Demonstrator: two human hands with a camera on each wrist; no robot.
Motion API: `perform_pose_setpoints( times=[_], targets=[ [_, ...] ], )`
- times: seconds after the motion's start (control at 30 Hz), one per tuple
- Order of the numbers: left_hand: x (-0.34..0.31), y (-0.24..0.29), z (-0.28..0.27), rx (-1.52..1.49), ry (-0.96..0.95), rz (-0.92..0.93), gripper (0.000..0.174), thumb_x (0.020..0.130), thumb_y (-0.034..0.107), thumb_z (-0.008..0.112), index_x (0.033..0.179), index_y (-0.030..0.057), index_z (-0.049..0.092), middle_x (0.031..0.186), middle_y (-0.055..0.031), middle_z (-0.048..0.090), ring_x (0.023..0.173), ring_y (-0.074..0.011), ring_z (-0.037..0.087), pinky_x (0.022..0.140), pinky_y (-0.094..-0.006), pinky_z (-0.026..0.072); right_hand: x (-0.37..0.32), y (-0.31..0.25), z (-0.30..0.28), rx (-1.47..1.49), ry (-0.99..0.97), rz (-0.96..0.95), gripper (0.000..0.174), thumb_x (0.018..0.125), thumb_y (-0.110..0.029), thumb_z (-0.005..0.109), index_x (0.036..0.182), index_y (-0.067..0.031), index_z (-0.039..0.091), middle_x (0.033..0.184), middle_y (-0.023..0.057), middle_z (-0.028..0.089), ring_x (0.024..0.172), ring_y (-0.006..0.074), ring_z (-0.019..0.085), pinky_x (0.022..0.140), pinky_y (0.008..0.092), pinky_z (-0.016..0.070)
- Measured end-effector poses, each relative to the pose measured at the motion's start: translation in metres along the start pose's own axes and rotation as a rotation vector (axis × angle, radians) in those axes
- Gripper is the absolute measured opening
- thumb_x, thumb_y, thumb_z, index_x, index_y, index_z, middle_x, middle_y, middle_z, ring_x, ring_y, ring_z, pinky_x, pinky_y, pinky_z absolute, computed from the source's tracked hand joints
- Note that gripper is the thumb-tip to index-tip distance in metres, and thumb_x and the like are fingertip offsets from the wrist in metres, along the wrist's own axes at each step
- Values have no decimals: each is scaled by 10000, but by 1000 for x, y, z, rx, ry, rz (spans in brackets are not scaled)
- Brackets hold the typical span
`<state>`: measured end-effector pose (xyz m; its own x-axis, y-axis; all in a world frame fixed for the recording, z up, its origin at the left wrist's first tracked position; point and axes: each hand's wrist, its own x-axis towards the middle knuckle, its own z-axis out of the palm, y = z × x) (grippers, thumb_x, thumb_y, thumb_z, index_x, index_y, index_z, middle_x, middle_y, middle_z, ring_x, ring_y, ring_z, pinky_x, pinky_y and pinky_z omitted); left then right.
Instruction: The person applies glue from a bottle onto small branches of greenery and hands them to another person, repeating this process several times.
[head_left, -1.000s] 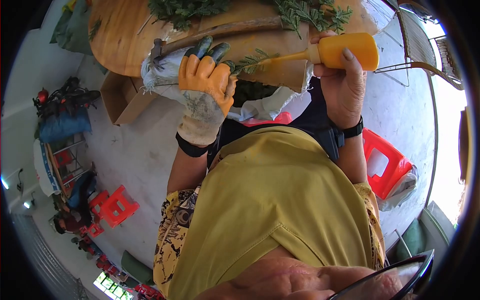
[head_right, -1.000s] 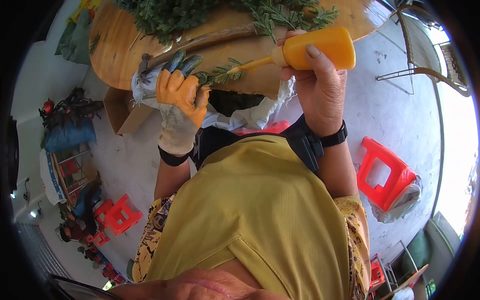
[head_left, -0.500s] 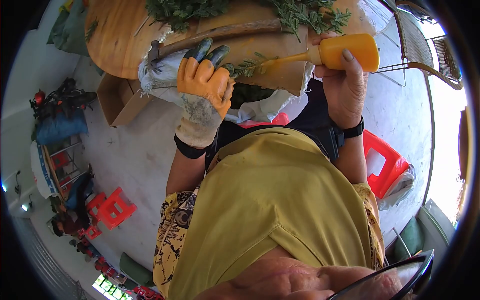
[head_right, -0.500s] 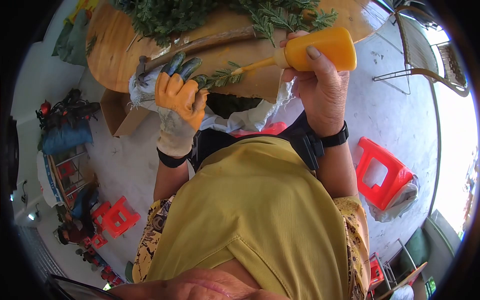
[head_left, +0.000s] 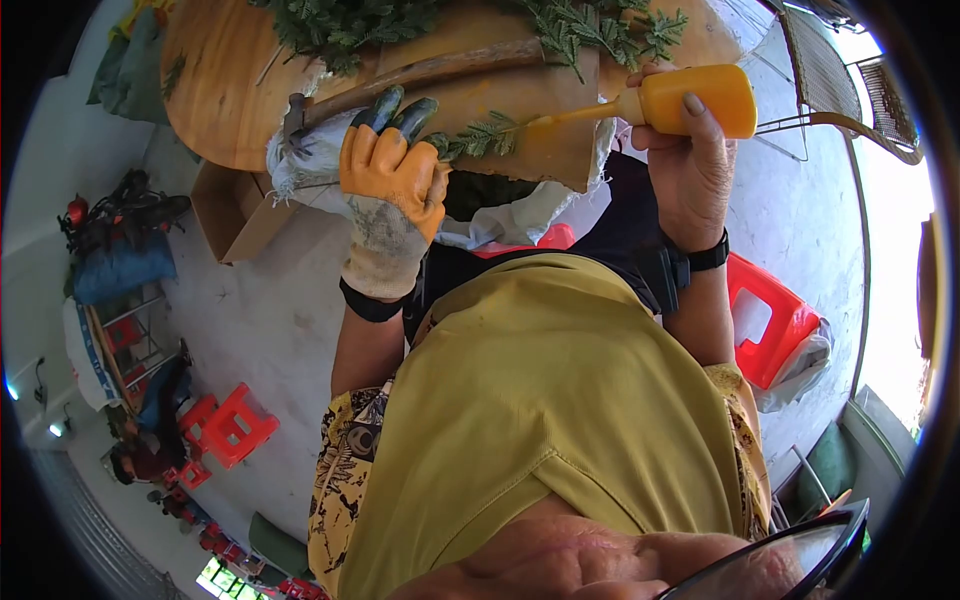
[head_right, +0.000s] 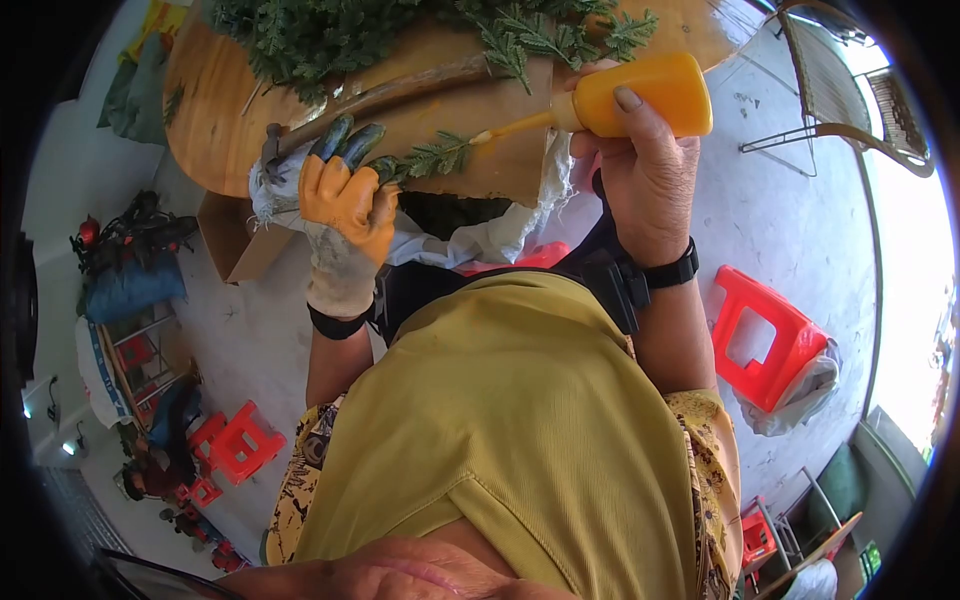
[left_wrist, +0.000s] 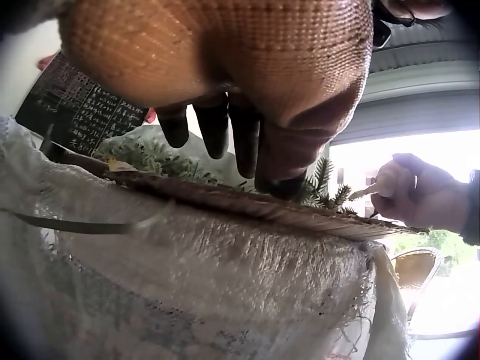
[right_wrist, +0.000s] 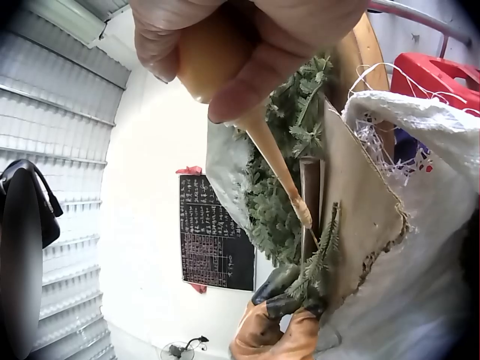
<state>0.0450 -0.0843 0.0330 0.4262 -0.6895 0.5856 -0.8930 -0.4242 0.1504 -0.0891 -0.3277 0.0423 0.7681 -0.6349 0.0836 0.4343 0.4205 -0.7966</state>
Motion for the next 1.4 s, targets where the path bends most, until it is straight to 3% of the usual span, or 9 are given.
perform_pose_setpoints(
  times=[0.2,0.37,0.67,1.1,1.17,1.4],
  targets=[
    [1,0,-1,-3,-25,-3,220,667,146,696,624,45,506,667,-108,409,678,-312,424,623,-423,389,1,-1,-9,46,-42,-3,297,898,-135,587,1103,75,542,1031,203,639,684,236,642,510,290,541],
    [-1,-1,-1,-2,-20,9,226,661,138,707,642,43,503,690,-111,415,697,-322,430,620,-431,379,3,1,-21,44,10,-37,323,899,-130,593,1140,76,529,1044,218,632,812,258,662,541,298,562],
    [9,12,-13,7,-25,26,246,666,146,723,647,52,497,702,-112,414,695,-332,424,608,-441,362,-7,-10,-10,209,58,-5,397,900,-225,580,1152,77,528,1040,222,627,791,243,618,552,268,491],
    [12,16,-14,97,16,123,316,790,279,674,631,82,485,651,-91,356,640,-310,382,599,-420,343,-8,-2,5,167,-91,-1,366,882,-205,592,1104,83,550,1039,229,620,738,227,623,542,269,521],
    [14,19,-14,82,39,99,260,498,159,730,574,94,490,621,-65,358,618,-284,400,694,-458,446,-9,-1,9,150,-86,-7,360,879,-199,598,1096,84,554,1041,231,619,741,226,622,541,268,523],
    [11,18,-12,68,14,77,250,509,168,745,588,93,519,634,-71,390,645,-283,424,712,-457,448,-10,0,6,124,-85,0,357,877,-195,604,1100,79,555,1033,233,624,736,225,624,543,267,522]
  ],
)
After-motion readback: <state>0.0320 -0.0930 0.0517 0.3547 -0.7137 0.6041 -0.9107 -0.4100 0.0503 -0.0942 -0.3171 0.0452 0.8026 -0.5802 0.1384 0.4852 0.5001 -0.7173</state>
